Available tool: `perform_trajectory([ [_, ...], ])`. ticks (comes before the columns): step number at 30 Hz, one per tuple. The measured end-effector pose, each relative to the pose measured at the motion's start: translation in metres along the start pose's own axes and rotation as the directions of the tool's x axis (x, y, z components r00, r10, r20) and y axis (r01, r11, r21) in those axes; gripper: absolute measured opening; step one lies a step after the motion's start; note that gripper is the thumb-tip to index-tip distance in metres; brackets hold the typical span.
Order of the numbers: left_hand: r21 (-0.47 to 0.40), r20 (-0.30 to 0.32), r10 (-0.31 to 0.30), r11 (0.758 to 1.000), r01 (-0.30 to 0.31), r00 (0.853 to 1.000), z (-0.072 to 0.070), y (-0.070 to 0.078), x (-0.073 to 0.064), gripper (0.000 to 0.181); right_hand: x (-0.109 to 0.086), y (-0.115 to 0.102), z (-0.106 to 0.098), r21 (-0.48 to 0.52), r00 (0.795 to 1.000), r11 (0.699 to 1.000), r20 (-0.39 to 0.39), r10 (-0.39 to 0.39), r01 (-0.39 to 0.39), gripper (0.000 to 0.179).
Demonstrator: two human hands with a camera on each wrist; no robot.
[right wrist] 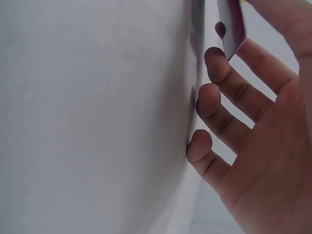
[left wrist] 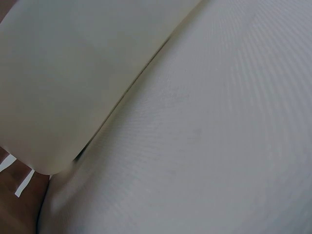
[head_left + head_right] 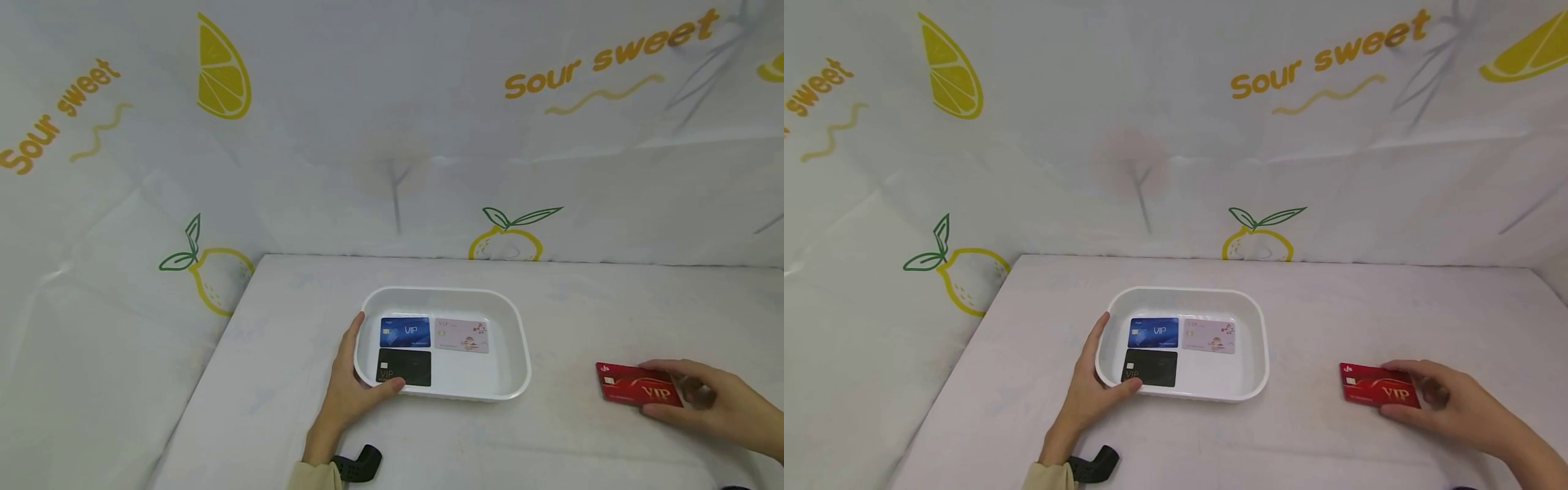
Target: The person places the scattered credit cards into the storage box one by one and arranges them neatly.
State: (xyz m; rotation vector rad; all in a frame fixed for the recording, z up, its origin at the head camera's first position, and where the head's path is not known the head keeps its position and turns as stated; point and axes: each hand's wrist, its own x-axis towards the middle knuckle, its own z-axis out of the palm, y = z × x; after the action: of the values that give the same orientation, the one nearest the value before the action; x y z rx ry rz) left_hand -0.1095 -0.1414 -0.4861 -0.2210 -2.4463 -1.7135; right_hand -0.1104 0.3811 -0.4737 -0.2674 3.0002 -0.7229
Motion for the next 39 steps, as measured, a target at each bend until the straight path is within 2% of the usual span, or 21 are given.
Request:
perform_trajectory([
  [4, -0.002, 0.002, 0.003, 1.000, -0.003, 1.000, 0.000, 0.000, 0.000, 0.121, 0.000, -0.002, -0.002, -0.008, 0.999, 1.000, 0.018, 0.027, -0.027, 0.060],
  [9, -0.004, 0.003, 0.007, 1.000, -0.007, 1.000, 0.000, -0.001, 0.001, 0.122, 0.000, -0.005, -0.002, 0.001, 0.999, 1.000, -0.021, 0.025, -0.025, 0.059],
  [16, -0.006, 0.002, 0.011, 1.000, -0.011, 1.000, 0.000, -0.001, 0.000, 0.122, -0.001, -0.009, -0.003, 0.052, 0.993, 0.998, -0.115, -0.033, 0.040, 0.054],
  [20, -0.014, 0.004, 0.017, 1.000, -0.017, 1.000, 0.000, -0.001, 0.000, 0.122, 0.000, -0.014, -0.004, 0.057, 0.989, 0.996, -0.135, -0.065, 0.073, 0.052],
  [32, -0.011, 0.007, 0.016, 1.000, -0.016, 1.000, 0.000, 0.000, 0.001, 0.122, 0.004, -0.029, -0.002, 0.023, 0.993, 0.998, -0.099, -0.057, 0.059, 0.057],
  [39, -0.007, -0.004, 0.014, 1.000, -0.014, 1.000, 0.001, 0.000, 0.000, 0.122, 0.009, -0.044, -0.005, 0.055, 0.990, 0.994, -0.111, -0.084, 0.091, 0.056],
])
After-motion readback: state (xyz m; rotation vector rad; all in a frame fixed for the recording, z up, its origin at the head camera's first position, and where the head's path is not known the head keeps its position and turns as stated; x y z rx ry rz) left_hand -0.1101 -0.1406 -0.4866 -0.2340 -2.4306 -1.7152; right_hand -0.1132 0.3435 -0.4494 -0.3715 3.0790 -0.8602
